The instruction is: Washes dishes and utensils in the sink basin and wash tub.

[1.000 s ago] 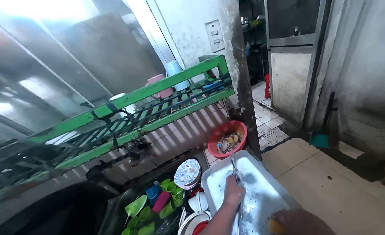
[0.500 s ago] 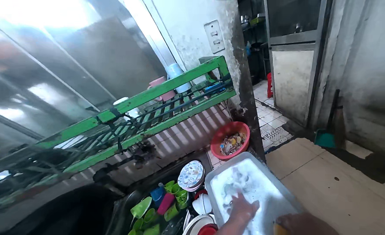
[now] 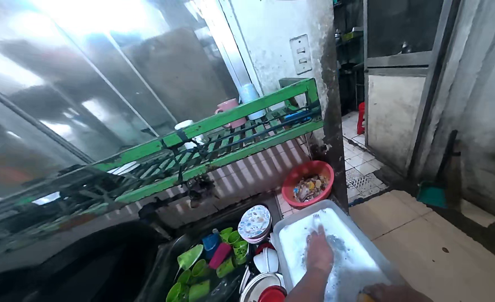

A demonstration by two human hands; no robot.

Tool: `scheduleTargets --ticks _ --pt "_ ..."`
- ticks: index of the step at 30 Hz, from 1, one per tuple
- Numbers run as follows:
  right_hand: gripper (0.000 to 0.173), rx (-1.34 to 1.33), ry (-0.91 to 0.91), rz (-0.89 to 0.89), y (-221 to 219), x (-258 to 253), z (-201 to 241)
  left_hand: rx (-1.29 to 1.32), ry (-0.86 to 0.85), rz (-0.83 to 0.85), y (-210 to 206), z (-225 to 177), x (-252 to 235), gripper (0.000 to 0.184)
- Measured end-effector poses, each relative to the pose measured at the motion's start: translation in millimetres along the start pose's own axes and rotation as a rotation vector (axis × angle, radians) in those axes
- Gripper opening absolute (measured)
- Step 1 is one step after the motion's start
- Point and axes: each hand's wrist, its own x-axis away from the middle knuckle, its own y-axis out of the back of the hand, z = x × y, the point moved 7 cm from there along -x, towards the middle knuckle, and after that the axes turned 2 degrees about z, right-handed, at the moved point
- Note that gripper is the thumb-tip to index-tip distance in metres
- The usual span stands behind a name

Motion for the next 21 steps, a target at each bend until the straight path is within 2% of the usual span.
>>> scheduleTargets --ticks 9,12,14,17,20,21 --pt "0.051 0.015 -0.004 0.000 -4 -2 -4 0.056 -0.225 -0.043 8 -29 14 0.085" --pt "0.050 0.008 -0.014 0.000 -5 -1 -4 0.003 -0.088 -0.035 13 -16 21 0.090" --pt "0.049 -0.001 -0.018 0.010 -4 -1 -2 -0.049 0.071 0.071 11 5 26 0.099" --pt "0.049 0.004 -0.015 0.024 -2 0 0 -0.114 0.164 0.217 8 18 34 0.090" --pt "0.048 0.021 -0.020 0.047 -1 0 1 -0.102 0.128 0.211 6 9 36 0.066" --pt "0.049 0.023 -0.023 0.056 -1 0 1 -0.081 0.116 0.205 4 7 34 0.068"
